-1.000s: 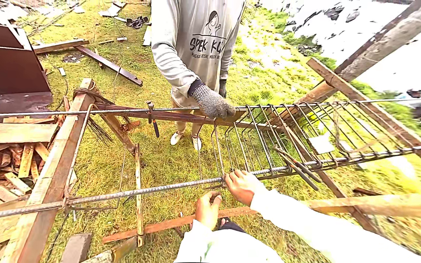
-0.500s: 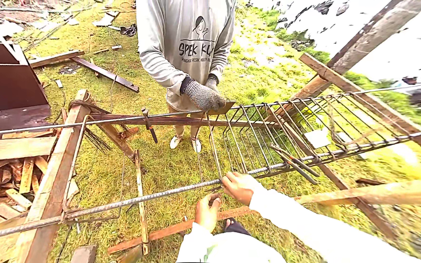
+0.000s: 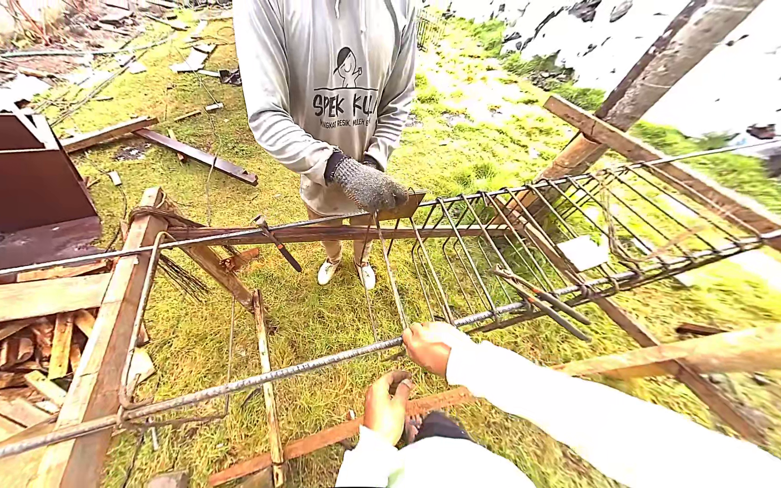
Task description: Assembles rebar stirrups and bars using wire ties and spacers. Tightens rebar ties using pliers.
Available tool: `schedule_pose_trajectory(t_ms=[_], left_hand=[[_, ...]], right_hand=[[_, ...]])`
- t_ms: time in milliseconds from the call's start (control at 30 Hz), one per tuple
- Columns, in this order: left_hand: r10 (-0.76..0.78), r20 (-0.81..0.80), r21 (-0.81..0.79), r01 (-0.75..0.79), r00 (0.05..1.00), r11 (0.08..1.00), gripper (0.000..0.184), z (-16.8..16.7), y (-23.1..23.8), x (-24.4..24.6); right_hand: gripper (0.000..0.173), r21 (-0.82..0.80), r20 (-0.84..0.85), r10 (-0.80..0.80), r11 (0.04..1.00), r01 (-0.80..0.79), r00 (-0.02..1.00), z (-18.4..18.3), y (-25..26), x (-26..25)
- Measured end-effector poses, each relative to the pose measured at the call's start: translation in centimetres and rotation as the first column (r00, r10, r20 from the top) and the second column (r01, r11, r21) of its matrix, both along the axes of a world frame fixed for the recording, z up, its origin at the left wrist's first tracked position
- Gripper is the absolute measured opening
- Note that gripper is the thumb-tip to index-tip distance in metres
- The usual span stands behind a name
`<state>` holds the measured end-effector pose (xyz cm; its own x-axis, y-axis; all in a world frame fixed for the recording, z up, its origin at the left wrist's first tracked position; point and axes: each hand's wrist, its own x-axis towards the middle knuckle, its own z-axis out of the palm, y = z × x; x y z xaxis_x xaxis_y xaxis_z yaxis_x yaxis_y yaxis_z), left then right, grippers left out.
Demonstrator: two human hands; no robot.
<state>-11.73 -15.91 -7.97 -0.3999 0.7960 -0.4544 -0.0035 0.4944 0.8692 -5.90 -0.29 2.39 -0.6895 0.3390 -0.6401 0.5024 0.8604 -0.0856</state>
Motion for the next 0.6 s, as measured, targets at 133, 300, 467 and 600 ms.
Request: schedule_pose_trajectory(t_ms=[133,300,467,600], left_hand=[[0.036,0.001,-0.023,-0.036,0.999,0.999,0.026,0.6,0.4,0.7],[0.084,0.05,-0.008,-0.083,0.995,0.996,0.025,1.0,1.2,1.6],[0.174,0.059,-0.033,-0.172,0.983,0.985,0.025,0.9,0.8,1.6],[0.248,0.038,-0.082,-0.244,0.968,0.966,0.024,1.2,0.3,1.9]], right_hand=[[0.043,-0.146,-0.029,-0.133,0.981,0.128,0.991,0.5,0.9,0.3],[0.049,-0.322,-0.156,-0.313,0.913,0.251,0.937,-1.2,1.9,2.2],[0.05,-0.341,-0.419,-0.523,0.848,0.405,0.742,1.0,5.3,9.2],[0.07,-0.022,-0.55,-0.537,0.776,0.631,0.64,-0.2,11.9,18.1]])
